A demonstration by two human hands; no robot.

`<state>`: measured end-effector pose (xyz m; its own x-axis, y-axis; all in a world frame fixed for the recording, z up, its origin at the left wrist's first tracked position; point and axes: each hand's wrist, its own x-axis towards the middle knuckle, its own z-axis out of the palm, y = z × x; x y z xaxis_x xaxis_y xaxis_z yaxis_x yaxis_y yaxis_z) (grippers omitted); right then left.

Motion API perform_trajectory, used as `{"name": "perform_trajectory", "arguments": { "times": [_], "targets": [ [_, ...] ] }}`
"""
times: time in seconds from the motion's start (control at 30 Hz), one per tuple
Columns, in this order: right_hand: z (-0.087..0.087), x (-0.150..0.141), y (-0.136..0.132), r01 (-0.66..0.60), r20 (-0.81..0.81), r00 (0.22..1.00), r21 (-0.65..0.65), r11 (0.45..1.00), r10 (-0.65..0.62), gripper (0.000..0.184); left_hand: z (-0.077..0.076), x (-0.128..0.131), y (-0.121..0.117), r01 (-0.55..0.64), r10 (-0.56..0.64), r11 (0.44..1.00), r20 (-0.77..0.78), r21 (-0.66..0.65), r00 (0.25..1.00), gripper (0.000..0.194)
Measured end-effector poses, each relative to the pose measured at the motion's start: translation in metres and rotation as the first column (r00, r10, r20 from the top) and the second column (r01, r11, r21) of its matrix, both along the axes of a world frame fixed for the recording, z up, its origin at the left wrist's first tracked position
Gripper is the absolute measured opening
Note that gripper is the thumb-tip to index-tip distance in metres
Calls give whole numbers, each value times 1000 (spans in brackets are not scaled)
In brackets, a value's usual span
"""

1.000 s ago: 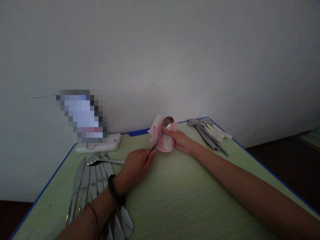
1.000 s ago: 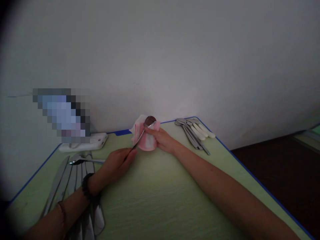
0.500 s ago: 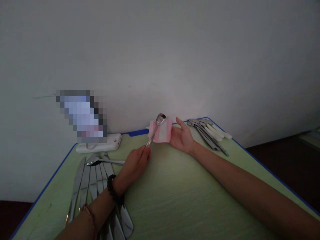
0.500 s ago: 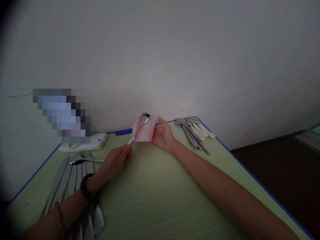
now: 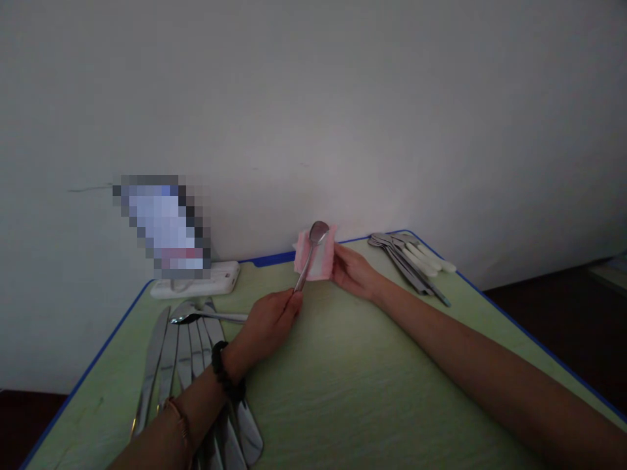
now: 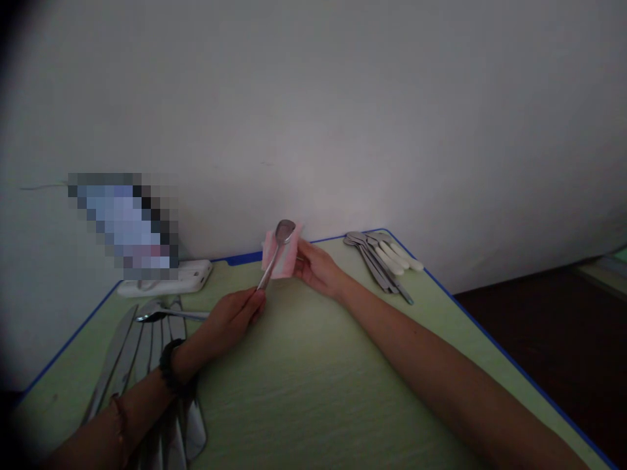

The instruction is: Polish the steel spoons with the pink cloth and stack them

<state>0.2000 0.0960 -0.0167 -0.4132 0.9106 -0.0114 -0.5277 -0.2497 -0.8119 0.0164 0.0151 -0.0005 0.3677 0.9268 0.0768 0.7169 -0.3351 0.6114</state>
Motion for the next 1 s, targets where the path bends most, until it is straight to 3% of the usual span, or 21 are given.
{"name": "perform_trajectory", "arguments": {
  "times": [0.27,0.6,1.0],
  "targets": [
    [5,3,-7,-79,61,995,46,996,76,34,-4,-1,1,25,-12,995,-123,101,992,40],
    [6,-2,-9,-64,103,993,70,995,57,29,-4,-1,1,127,-76,978,-281,168,957,44],
    [13,-7,-13,-17,177,984,55,998,7,33,1,2,1,110,-59,975,-255,191,965,42]
  ]
}}
